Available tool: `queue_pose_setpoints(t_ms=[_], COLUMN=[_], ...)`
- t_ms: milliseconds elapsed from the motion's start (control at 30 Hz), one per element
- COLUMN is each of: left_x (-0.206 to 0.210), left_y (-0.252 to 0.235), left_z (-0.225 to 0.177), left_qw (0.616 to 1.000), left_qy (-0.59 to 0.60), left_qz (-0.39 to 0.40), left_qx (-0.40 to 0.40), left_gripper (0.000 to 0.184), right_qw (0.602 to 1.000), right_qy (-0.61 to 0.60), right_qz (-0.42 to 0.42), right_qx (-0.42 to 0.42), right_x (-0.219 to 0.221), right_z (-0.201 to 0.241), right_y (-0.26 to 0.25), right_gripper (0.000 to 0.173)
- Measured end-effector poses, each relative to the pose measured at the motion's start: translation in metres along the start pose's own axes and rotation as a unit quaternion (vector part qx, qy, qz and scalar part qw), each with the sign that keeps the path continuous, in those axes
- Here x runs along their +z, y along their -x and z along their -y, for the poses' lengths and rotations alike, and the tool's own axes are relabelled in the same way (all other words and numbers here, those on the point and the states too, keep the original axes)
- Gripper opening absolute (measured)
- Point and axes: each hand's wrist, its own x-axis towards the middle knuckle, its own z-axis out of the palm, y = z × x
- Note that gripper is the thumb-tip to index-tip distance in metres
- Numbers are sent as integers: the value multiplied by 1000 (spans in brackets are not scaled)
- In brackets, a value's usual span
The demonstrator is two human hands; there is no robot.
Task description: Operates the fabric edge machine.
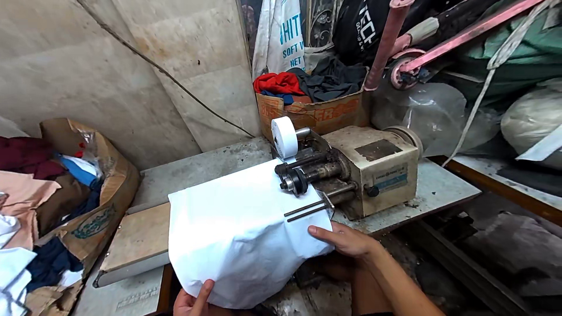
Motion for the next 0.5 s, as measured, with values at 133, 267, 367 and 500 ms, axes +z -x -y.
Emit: queue_pose_setpoints(t_ms=[133,267,367,500], left_x=[-1,-5,-7,-9], left_y=[0,1,1,1], left_z=[1,6,7,6], left_qw=[1000,1000,1000,1000], left_qy=[-8,-10,2,7], left_qz=[0,8,14,17], left_qx=[0,-6,-11,-8], left_gripper=[21,22,22,22], right_qw=[1000,1000,1000,1000], right_qy=[7,14,12,7], right_qz=[-2,-1,5,3], right_qx=[1,2,-1,1], right_x=[0,-1,-1,0], right_z=[1,-1,0,2], right_y=[-1,-1,0,-1], right_gripper=[34,36,34,32])
